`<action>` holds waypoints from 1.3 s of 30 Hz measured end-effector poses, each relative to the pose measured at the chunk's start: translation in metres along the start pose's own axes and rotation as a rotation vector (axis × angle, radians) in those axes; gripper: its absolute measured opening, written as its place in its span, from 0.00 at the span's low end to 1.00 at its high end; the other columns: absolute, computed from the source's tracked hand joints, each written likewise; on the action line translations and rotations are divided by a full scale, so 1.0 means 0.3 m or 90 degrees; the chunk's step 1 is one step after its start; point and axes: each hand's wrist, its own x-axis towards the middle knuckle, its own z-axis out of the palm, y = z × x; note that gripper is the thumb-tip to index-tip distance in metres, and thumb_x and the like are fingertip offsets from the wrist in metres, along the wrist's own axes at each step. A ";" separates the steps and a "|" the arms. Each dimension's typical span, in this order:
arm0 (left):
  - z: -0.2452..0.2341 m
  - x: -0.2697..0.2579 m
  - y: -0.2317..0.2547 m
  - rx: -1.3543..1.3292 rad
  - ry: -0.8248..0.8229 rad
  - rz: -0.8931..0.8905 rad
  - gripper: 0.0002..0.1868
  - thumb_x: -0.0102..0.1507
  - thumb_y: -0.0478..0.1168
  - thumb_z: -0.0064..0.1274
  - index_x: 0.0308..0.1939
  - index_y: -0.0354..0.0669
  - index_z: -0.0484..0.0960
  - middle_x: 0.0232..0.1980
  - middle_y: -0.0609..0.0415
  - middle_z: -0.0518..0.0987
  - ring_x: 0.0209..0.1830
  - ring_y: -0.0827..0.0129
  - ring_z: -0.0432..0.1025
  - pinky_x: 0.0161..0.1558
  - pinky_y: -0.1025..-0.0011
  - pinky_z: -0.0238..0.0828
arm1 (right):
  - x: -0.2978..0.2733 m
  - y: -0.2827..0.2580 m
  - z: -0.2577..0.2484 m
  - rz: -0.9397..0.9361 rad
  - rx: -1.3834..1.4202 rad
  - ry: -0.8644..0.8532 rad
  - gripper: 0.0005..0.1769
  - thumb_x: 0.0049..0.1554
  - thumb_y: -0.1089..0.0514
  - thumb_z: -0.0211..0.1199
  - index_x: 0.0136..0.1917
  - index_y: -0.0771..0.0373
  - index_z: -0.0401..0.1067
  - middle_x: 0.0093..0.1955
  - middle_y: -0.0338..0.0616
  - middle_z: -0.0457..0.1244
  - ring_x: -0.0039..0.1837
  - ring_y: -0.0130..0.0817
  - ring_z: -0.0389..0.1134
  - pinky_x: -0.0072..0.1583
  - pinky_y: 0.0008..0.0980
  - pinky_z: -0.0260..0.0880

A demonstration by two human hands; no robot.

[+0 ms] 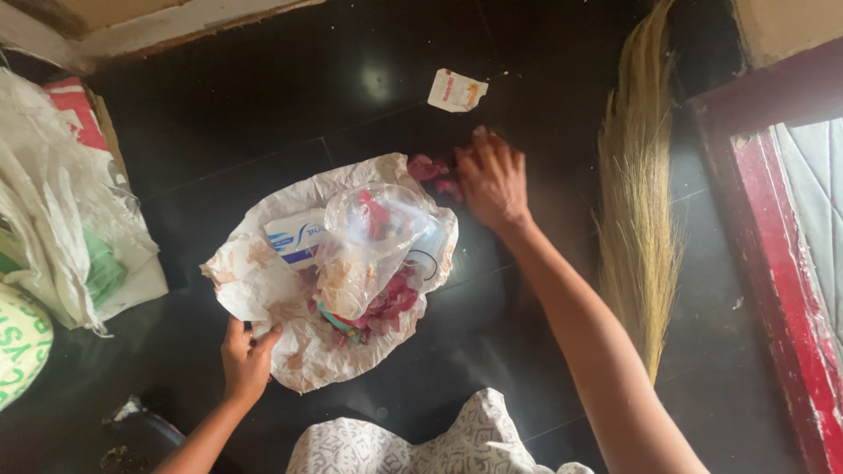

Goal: The person sweeps scattered debris, including onion peels and packaging waste, into a white paper bag using a traditional broom. They then pick up the bag and continue sweeping the remaining small particles from the dark tiled floor.

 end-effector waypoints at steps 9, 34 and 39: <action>-0.001 0.014 0.006 0.070 -0.021 0.047 0.27 0.61 0.29 0.56 0.64 0.33 0.69 0.49 0.45 0.84 0.43 0.68 0.79 0.43 0.70 0.74 | -0.145 0.186 0.047 0.058 -0.142 0.017 0.13 0.65 0.53 0.62 0.43 0.63 0.68 0.43 0.51 0.64 0.42 0.47 0.71 0.37 0.44 0.73; 0.048 0.132 0.180 0.428 -0.100 0.040 0.29 0.62 0.53 0.59 0.52 0.36 0.62 0.42 0.29 0.81 0.47 0.32 0.76 0.46 0.45 0.73 | 0.064 -0.302 -0.221 -0.143 0.234 -0.264 0.13 0.62 0.55 0.55 0.47 0.69 0.72 0.40 0.55 0.69 0.43 0.55 0.71 0.44 0.52 0.70; 0.038 0.097 0.176 0.420 -0.113 0.051 0.28 0.62 0.52 0.57 0.51 0.37 0.62 0.40 0.30 0.82 0.43 0.32 0.77 0.42 0.45 0.74 | 0.088 -0.313 -0.269 -0.283 0.235 -0.213 0.13 0.61 0.61 0.52 0.49 0.68 0.76 0.43 0.53 0.70 0.45 0.51 0.72 0.47 0.51 0.70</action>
